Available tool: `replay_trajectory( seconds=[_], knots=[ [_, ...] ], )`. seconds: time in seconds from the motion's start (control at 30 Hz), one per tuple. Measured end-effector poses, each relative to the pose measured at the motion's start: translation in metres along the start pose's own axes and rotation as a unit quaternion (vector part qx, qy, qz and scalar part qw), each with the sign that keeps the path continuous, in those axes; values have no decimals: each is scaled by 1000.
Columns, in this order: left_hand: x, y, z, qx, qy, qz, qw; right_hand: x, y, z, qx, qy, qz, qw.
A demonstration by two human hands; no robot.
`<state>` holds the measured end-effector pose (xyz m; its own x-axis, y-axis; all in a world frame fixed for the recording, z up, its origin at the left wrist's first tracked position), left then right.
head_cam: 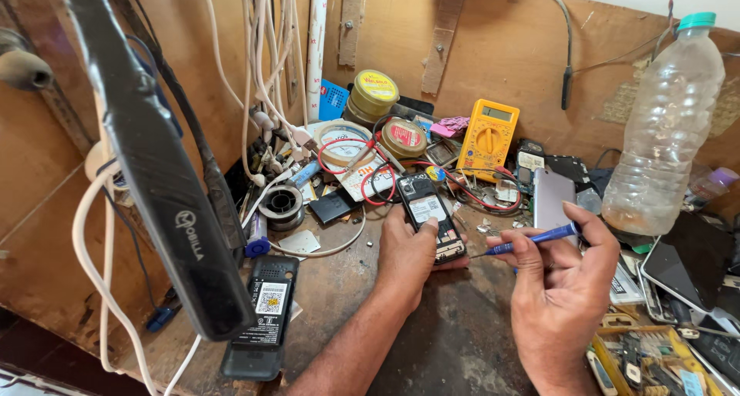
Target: The person holds a disassembled mobile phone and uses a small blue-handled screwdriver to work on the internal components. The hands repeatedly probe and adjust parts inside the phone chassis while keeping the device steady on a cluttered workbench.
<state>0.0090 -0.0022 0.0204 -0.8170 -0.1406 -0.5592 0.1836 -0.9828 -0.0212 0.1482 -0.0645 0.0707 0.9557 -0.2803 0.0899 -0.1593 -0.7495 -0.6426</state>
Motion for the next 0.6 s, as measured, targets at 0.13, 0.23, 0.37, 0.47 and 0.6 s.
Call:
replay_trajectory(
  seconds=[0.13, 0.23, 0.37, 0.47, 0.6],
  knots=[
    [-2, 1, 3, 8, -18, 6, 1000, -1, 0, 1, 23, 22, -1, 999],
    [-3, 1, 4, 9, -35, 4, 999, -2, 1, 1, 24, 41, -2, 999],
    [-3, 3, 6, 6, -63, 8, 998, -2, 1, -1, 24, 39, -12, 999],
    [-3, 5, 8, 13, -72, 12, 997, -3, 1, 0, 25, 51, -15, 998],
    [-4, 6, 10, 30, -71, 12, 997, -3, 0, -1, 33, 70, -25, 997]
  ],
)
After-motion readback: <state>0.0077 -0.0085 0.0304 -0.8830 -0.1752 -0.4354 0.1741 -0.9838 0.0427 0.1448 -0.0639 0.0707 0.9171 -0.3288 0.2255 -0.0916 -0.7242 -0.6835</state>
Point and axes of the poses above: each hand's wrist, its own y-axis away from the middle knuckle, its own x-axis out of the back of the hand, z = x × y, the point moved 2 cm from there along -y, towards the middle knuckle, and after that the axes turned 6 degrees about -x, right-handed, at the moved point
